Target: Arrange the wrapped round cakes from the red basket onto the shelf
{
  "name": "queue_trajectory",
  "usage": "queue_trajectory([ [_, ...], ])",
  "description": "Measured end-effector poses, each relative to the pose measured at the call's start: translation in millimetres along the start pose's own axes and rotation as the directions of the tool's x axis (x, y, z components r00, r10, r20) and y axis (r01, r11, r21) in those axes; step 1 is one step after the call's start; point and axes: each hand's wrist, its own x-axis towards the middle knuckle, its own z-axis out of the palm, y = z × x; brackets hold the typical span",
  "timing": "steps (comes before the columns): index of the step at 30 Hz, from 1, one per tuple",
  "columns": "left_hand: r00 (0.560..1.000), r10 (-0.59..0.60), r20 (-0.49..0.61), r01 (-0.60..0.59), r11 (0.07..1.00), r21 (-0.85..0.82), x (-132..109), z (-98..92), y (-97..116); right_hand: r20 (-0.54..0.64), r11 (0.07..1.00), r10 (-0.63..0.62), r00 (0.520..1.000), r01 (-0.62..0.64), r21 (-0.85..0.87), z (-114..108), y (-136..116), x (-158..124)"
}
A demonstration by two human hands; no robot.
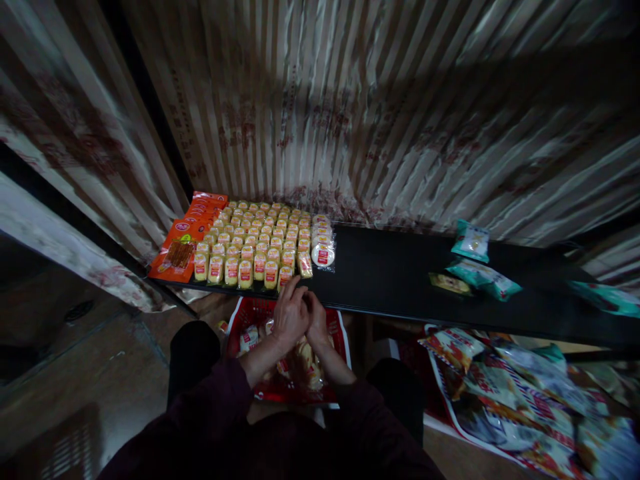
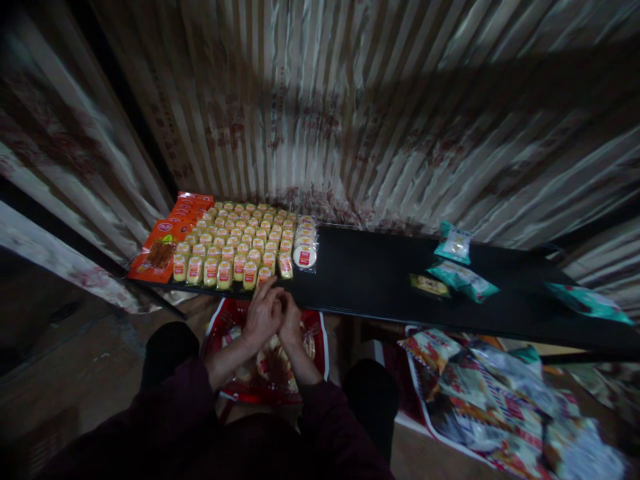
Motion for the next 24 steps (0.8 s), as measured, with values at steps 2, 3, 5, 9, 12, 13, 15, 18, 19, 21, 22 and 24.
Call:
queue_trajectory([
  [2,0.998,-0.034,-0.048,0.037,0.998,0.058,-15,-5.3,-6,-0.01,1.0,0.0,1.0,0.0,0.001,3,-1,-3],
  [3,0.998,-0.046,-0.048,0.05,0.996,0.072,-19,-6.3,-10,-0.022,1.0,-0.001,1.0,0.002,0.006,4,-1,-4],
  [5,0.999,-0.048,-0.015,0.049,0.995,0.082,-24,-5.6,-18,-0.049,1.0,-0.008,0.999,0.009,0.02,7,-2,-4],
  [9,0.999,0.006,0.036,-0.009,0.996,0.091,-16,1.2,-27,-0.049,1.0,-0.025,0.999,0.026,0.016,8,-3,-3],
  [12,0.999,0.021,0.048,-0.027,0.993,0.111,-10,5.8,-29,-0.021,1.0,-0.031,0.999,0.031,-0.004,6,-3,0],
  [13,0.998,0.024,0.053,-0.03,0.993,0.113,-9,7.0,-30,-0.013,0.999,-0.033,0.999,0.033,-0.006,5,-4,0],
  [15,0.997,0.036,0.066,-0.043,0.994,0.104,-8,9.0,-33,-0.007,0.999,-0.04,0.999,0.04,-0.005,5,-4,1],
  [18,0.994,0.066,0.085,-0.073,0.995,0.071,-7,11.2,-38,-0.025,0.999,-0.052,0.998,0.052,-0.011,7,-4,2],
  [19,0.994,0.071,0.088,-0.077,0.995,0.064,-6,11.7,-39,-0.031,0.998,-0.056,0.998,0.055,-0.013,7,-3,2],
  [21,0.993,0.074,0.09,-0.08,0.995,0.057,-4,12.2,-40,-0.032,0.998,-0.063,0.998,0.063,-0.014,9,-2,4],
  [22,0.993,0.076,0.09,-0.081,0.995,0.058,-3,12.3,-40,-0.027,0.998,-0.066,0.997,0.065,-0.016,9,-1,6],
  [24,0.992,0.081,0.094,-0.088,0.994,0.066,-2,12.3,-40,-0.019,0.998,-0.064,0.998,0.063,-0.023,9,1,9],
])
